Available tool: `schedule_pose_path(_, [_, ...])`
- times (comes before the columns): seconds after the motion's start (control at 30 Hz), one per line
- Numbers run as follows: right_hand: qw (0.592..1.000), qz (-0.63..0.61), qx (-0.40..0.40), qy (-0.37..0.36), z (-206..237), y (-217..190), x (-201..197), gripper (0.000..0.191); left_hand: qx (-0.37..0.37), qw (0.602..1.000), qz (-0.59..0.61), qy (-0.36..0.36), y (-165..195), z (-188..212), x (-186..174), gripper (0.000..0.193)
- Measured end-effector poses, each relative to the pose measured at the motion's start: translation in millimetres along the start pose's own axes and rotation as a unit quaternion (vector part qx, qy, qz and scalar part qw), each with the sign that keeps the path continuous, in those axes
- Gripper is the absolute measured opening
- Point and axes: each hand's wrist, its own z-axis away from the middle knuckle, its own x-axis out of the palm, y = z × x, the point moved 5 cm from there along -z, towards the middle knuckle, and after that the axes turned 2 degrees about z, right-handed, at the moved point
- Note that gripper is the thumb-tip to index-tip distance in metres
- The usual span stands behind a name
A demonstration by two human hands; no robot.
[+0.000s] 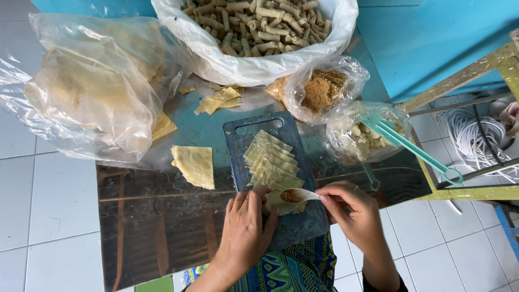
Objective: The person spoons brown filling from a plastic bag onto dough squares on a cutting board, folds each square over into a triangle, and places the folded pieces onto a pile of finished snacks. They repeat this cycle, occasionally reaching into the filling bag with a spoon.
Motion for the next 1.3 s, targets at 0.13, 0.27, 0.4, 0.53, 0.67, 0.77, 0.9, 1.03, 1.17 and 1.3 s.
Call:
schedule_pose_path(0.13, [0.991,0.122,-0.055,0.010,9,-14,11,0.014,-0.023,0.999,0.017,-0.018,-1,5,1,0.046])
schedule_pose_path(0.27, [0.960,0.201,-0.193,0.038,21,-29,14,0.019,0.004,1.000,0.025,0.004,1,9,-3,0.046])
schedule_pose_path(0.4, [0.940,0.227,-0.248,0.065,32,-24,15,0.026,0.001,0.999,0.035,-0.001,2,10,-4,0.046])
schedule_pose_path(0.53, [0.927,0.227,-0.285,0.086,42,-9,15,0.026,0.007,1.000,0.023,-0.002,0,9,-3,0.045])
schedule_pose_path(0.67, [0.933,0.193,-0.285,0.102,35,8,10,0.022,0.014,1.000,0.010,0.002,-1,10,-4,0.042])
schedule_pose_path(0.77, [0.936,0.162,-0.270,0.158,12,6,-3,0.016,0.014,1.000,0.007,0.002,-1,13,-3,0.039])
schedule_pose_path(0.9, [0.923,0.221,-0.202,0.242,-58,-15,-30,0.008,0.024,0.999,-0.002,0.022,2,18,-5,0.036])
schedule_pose_path(1.03, [0.918,0.266,-0.197,0.217,-110,-43,-34,0.013,0.018,0.999,-0.009,0.033,6,22,-7,0.035])
schedule_pose_path(1.17, [0.904,0.329,-0.211,0.171,-76,-60,-8,0.012,0.036,0.999,-0.005,0.033,9,23,-13,0.035])
schedule_pose_path(1.3, [0.968,0.239,-0.079,0.008,-19,-48,24,0.020,0.049,0.998,0.039,0.019,10,25,-17,0.044])
